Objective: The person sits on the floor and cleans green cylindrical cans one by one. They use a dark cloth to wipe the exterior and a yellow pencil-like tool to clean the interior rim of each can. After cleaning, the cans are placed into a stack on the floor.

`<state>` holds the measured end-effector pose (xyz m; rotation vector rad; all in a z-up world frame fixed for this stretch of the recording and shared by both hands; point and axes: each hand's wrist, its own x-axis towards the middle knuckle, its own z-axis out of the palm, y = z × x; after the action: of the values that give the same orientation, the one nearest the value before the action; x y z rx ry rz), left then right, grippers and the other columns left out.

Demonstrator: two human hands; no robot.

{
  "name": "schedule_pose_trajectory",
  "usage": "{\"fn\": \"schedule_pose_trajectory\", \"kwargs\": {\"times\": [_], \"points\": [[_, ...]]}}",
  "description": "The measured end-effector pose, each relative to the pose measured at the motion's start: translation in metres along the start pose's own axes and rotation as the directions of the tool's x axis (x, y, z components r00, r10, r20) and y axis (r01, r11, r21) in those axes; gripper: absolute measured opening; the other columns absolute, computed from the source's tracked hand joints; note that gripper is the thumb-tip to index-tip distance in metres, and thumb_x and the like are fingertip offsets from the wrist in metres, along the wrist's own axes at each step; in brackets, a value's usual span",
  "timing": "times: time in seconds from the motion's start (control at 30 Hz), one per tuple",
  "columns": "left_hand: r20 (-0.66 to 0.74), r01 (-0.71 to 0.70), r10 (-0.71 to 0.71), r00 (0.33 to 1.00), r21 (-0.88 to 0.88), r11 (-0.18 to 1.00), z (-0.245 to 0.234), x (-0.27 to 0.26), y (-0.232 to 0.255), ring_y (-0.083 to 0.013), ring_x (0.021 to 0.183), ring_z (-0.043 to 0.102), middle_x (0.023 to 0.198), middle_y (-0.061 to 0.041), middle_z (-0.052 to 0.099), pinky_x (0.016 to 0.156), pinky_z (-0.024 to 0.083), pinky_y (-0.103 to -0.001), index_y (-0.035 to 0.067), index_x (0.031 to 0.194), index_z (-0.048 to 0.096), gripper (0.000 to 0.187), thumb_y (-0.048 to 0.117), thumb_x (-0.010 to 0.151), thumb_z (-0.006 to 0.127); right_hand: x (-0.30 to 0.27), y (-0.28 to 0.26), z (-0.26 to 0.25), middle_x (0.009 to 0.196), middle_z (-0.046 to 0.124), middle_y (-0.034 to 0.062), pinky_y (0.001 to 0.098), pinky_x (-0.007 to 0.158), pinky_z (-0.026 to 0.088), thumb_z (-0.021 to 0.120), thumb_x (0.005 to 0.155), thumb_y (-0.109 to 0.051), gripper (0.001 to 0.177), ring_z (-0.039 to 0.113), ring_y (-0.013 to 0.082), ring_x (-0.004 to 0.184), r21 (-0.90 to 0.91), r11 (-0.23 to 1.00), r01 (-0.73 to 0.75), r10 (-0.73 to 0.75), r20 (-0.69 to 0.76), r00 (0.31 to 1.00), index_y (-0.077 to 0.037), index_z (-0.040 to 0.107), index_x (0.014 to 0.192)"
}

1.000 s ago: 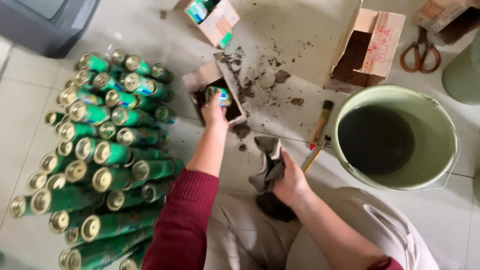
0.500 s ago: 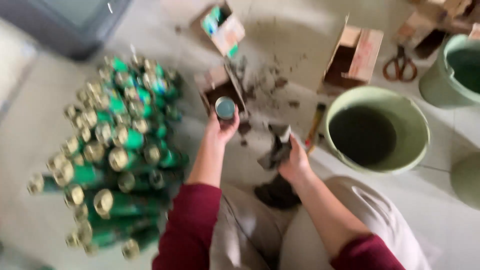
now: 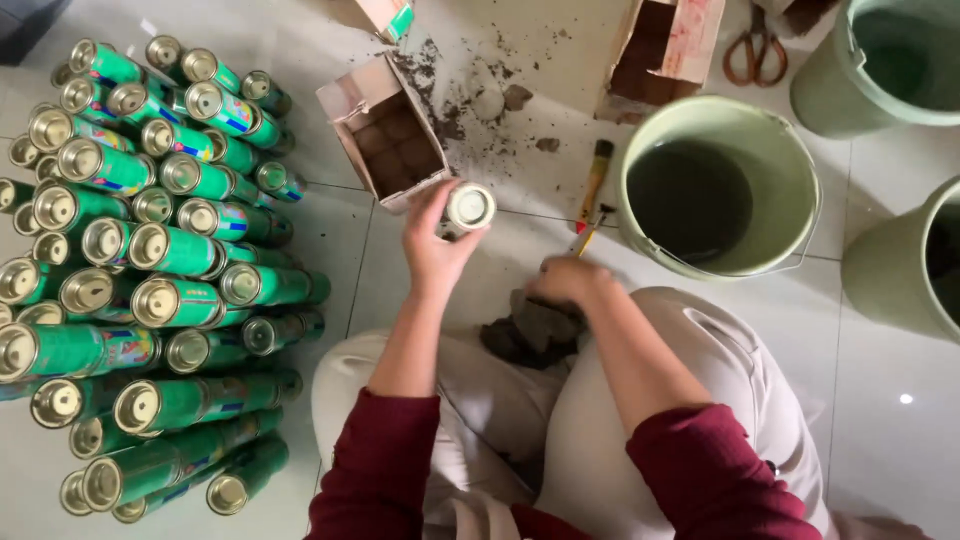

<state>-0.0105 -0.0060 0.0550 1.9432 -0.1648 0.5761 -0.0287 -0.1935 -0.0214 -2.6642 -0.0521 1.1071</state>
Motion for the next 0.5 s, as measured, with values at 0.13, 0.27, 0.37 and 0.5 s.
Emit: {"fn": "schedule_pose_trajectory", "kwargs": {"times": [0.13,0.27,0.37,0.5], "points": [[-0.057,-0.239,0.237,0.97,-0.026,0.971,0.001,-0.002,0.004,-0.023,0.093,0.058,0.1,-0.005,0.061,0.085,0.045,-0.033,0.011,0.101,0.061,0.059,0.007,0.048,0.084,0.028,0.033,-0.013,0.097,0.063,0.0181,0.045,0.08,0.048,0.048,0.077,-0.028,0.035,0.058,0.0324,0.096,0.022,0.99,-0.137,0.139,-0.138,0.981,-0.005,0.065,0.098],[-0.034,-0.244,0.242,0.97,-0.073,0.967,-0.005,-0.001,0.009,-0.0254,0.093,0.058,0.099,-0.009,0.061,0.084,0.046,-0.035,0.008,0.1,0.061,0.056,0.005,0.049,0.083,0.065,0.055,0.028,0.081,0.065,0.0157,0.0425,0.068,0.052,0.052,0.072,-0.02,0.024,0.063,0.0316,0.084,-0.029,0.983,-0.179,0.168,-0.227,0.959,-0.007,0.067,0.085],[-0.027,-0.21,0.209,0.978,-0.099,0.973,-0.002,-0.003,0.005,-0.0233,0.095,0.058,0.101,-0.008,0.06,0.087,0.045,-0.034,0.009,0.101,0.061,0.055,0.005,0.051,0.083,0.051,0.04,0.015,0.075,0.065,0.0138,0.044,0.062,0.052,0.052,0.071,-0.02,0.023,0.063,0.0302,0.079,0.182,0.945,-0.271,0.316,-0.306,0.898,-0.003,0.066,0.079],[-0.008,-0.196,0.196,0.981,-0.076,0.978,-0.002,-0.002,0.0,-0.0243,0.092,0.059,0.099,-0.007,0.06,0.083,0.046,-0.036,0.009,0.101,0.06,0.052,0.006,0.054,0.082,0.039,0.046,-0.011,0.067,0.061,0.005,0.0377,0.063,0.051,0.068,0.064,-0.02,0.008,0.061,0.0251,0.073,0.399,0.913,-0.086,0.272,-0.436,0.858,-0.017,0.064,0.07]]}}
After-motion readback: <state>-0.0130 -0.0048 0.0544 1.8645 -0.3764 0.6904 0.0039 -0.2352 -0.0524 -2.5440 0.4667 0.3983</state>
